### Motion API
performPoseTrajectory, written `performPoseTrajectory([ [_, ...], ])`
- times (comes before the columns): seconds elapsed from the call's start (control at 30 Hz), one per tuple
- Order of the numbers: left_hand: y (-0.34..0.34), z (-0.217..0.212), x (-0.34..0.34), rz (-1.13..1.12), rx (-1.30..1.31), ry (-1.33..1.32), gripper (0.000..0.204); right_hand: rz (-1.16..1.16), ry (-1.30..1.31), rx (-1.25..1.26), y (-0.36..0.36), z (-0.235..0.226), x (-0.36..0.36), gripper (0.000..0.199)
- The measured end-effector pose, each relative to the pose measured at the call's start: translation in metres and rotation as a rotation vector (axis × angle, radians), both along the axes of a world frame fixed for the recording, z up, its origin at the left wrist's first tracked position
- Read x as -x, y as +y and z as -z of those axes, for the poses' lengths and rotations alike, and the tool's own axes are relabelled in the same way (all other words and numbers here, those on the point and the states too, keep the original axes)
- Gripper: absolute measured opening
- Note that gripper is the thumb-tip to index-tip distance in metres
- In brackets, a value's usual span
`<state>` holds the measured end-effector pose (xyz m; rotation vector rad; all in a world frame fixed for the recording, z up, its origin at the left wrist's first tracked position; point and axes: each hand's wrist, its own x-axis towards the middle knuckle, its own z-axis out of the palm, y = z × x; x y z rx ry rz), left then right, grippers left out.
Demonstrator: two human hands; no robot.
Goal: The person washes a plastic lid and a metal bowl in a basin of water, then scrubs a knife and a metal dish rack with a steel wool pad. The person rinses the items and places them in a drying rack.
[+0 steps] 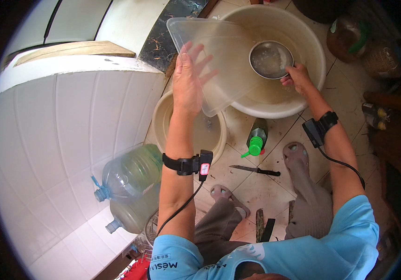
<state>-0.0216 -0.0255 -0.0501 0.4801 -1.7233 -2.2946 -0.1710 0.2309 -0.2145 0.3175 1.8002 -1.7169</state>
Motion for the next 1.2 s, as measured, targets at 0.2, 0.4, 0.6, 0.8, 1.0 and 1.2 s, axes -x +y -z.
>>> performPoseTrajectory([
  [0.2,0.015,0.009,0.010,-0.005,-0.043,0.028,0.072,-0.180,0.430,0.022,-0.036,-0.119,-0.007,0.033],
  [0.4,0.031,0.016,0.022,-0.033,-0.156,0.041,0.066,-0.258,0.861,-0.159,-0.057,-0.198,-0.029,0.036],
  [0.6,0.032,0.023,0.035,-0.087,-0.187,0.078,0.063,-0.195,1.325,-0.282,-0.059,-0.181,-0.046,0.051],
  [0.8,0.037,0.014,0.027,-0.107,-0.123,0.067,0.067,-0.196,1.443,-0.591,-0.011,-0.113,-0.014,0.058],
  [1.0,0.035,-0.011,0.012,-0.052,0.015,0.046,0.066,-0.309,0.942,-1.034,0.028,-0.017,0.026,0.050],
  [1.2,0.033,-0.015,0.003,0.012,0.183,0.024,0.065,-0.354,0.502,-0.661,0.016,0.041,0.012,0.036],
])
